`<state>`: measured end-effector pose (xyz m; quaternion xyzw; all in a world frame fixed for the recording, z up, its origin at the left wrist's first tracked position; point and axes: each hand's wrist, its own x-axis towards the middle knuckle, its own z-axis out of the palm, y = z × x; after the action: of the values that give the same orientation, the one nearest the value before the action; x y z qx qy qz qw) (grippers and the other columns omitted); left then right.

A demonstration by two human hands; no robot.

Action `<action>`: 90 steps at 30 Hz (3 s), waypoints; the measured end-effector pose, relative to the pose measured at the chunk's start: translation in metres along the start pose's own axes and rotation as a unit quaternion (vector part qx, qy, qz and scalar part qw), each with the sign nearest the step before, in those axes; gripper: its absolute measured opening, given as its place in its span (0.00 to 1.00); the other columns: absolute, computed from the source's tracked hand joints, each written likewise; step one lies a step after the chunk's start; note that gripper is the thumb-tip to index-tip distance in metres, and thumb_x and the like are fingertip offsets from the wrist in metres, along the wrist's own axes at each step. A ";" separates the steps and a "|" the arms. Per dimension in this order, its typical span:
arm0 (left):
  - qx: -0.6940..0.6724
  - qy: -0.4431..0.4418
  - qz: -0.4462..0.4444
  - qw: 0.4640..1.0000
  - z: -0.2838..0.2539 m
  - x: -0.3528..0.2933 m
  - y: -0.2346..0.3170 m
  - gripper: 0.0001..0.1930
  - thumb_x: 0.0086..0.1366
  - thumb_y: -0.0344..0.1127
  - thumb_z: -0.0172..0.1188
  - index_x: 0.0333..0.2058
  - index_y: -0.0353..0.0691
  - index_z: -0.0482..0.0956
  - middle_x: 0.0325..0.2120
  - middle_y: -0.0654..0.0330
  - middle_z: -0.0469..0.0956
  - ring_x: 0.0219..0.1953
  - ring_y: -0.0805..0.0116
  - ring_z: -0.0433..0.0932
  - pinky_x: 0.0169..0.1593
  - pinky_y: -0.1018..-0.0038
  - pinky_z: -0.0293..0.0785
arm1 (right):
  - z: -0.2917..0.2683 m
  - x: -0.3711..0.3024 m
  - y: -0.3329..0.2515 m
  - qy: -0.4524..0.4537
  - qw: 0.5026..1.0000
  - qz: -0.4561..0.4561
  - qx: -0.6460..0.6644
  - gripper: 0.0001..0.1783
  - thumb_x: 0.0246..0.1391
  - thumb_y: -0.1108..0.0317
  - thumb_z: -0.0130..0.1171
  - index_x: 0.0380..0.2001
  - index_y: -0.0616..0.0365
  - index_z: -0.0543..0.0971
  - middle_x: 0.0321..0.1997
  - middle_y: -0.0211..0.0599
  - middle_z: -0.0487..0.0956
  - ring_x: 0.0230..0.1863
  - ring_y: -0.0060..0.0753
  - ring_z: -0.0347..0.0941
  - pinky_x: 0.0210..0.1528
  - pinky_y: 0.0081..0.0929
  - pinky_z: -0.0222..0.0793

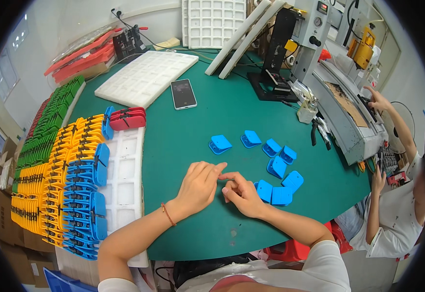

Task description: The person assembles electronic devices into plastic clips by hand and places the assembled clips onto a foam tray. The person then picks up a cardboard box and empties plastic parts onto the workbench.

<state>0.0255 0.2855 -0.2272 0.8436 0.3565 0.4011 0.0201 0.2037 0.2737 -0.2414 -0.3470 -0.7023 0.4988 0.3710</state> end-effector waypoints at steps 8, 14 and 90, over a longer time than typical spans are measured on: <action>0.029 0.015 0.036 0.999 -0.001 0.004 -0.003 0.22 0.49 0.21 0.55 0.46 0.35 0.70 0.31 0.58 0.73 0.37 0.61 0.71 0.44 0.66 0.65 | -0.005 -0.004 -0.004 -0.041 0.999 -0.006 0.024 0.23 0.58 0.73 0.47 0.57 0.59 0.61 0.20 0.30 0.73 0.23 0.18 0.69 0.27 0.20 0.62; -0.042 0.011 -0.026 0.999 0.001 0.004 0.001 0.19 0.51 0.21 0.54 0.44 0.36 0.71 0.30 0.61 0.74 0.35 0.62 0.71 0.42 0.67 0.65 | -0.006 -0.008 -0.003 -0.039 0.999 -0.001 0.005 0.24 0.58 0.72 0.47 0.58 0.57 0.59 0.20 0.30 0.74 0.23 0.19 0.70 0.27 0.20 0.62; -0.764 -0.040 -0.360 0.534 -0.037 -0.069 0.006 0.28 0.71 0.42 0.38 0.63 0.32 0.46 0.61 0.52 0.54 0.63 0.61 0.56 0.64 0.61 0.56 | 0.038 0.006 0.000 0.045 0.876 -0.380 -0.293 0.24 0.33 0.76 0.69 0.39 0.66 0.74 0.48 0.47 0.73 0.46 0.50 0.73 0.44 0.38 0.73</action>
<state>-0.0257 0.2290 -0.2460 0.3222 0.1871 0.4457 0.8139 0.1681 0.2622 -0.2490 -0.1685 -0.8766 0.0742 0.4445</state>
